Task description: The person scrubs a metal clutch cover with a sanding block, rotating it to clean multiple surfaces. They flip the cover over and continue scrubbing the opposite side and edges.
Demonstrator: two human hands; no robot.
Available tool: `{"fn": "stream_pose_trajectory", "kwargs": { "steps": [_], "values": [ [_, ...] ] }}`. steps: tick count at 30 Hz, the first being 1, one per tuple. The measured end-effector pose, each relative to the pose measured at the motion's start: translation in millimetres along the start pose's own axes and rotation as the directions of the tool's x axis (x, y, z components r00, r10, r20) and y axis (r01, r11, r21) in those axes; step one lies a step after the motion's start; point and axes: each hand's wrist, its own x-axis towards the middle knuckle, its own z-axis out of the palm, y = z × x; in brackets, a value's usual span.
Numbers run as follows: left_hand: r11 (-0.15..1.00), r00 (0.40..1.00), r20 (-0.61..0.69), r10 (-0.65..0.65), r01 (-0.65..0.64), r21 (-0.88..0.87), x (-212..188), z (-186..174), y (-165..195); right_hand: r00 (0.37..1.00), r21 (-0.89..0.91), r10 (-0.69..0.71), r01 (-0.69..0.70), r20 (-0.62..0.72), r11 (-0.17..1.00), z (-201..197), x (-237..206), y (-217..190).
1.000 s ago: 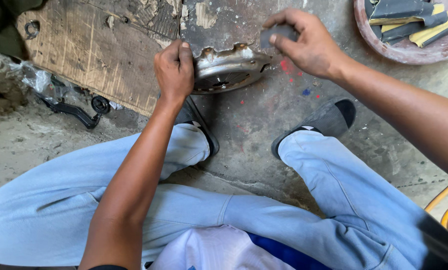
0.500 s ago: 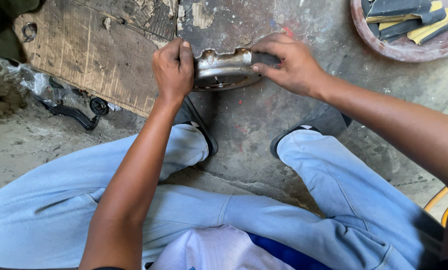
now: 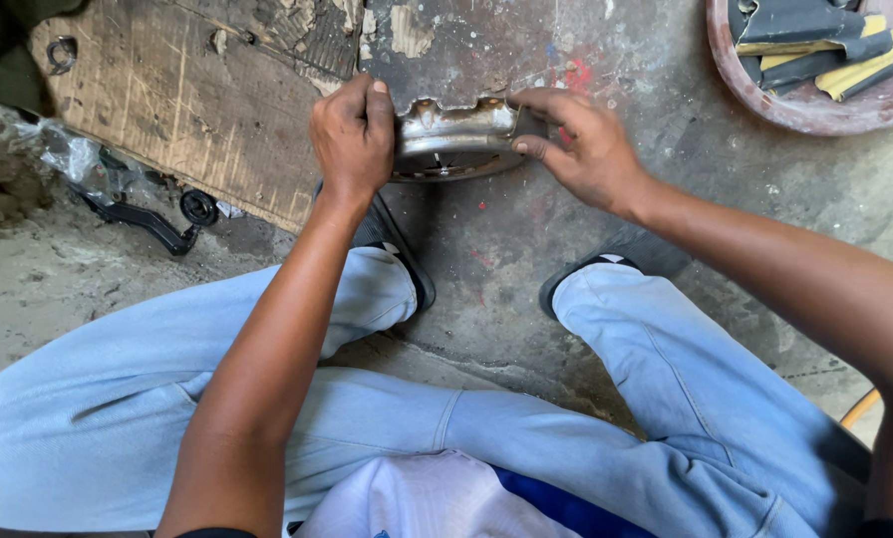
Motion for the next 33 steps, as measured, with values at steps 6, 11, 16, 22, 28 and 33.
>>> {"fn": "stream_pose_trajectory", "kwargs": {
  "steps": [6, 11, 16, 22, 28, 33],
  "values": [
    [1.0, 1.0, 0.011, 0.001, -0.001, 0.011, 0.4, 0.5, 1.1, 0.996, 0.108, 0.033, -0.024, -0.083, 0.994, 22.5, -6.5, -1.0],
    [1.0, 1.0, 0.011, -0.018, 0.018, 0.01, 1.4, 2.3, -0.1, 0.99, 0.056, -0.092, 0.099, -0.111, 0.994, 9.2, 0.6, 2.1],
    [0.997, 0.998, -0.033, -0.053, 0.054, 0.052, -3.1, 3.2, 7.0, 0.989, 0.08, 0.043, -0.032, -0.139, 0.996, -12.7, 2.6, 3.3],
    [0.979, 0.987, -0.067, -0.148, 0.156, 0.13, -3.6, 9.5, 41.5, 0.995, 0.132, -0.001, 0.014, -0.096, 0.991, -26.9, 9.0, -6.0],
    [0.956, 0.962, 0.119, -0.248, 0.223, 0.191, 11.8, 16.4, 75.1, 0.995, -0.049, 0.066, -0.07, -0.07, 0.996, -38.8, 19.3, -0.8],
    [0.951, 0.955, 0.128, -0.266, 0.238, 0.199, 19.7, 20.9, 84.6, 0.991, -0.069, 0.025, -0.034, -0.134, 0.997, -44.6, 23.3, 25.8]
  ]
}}
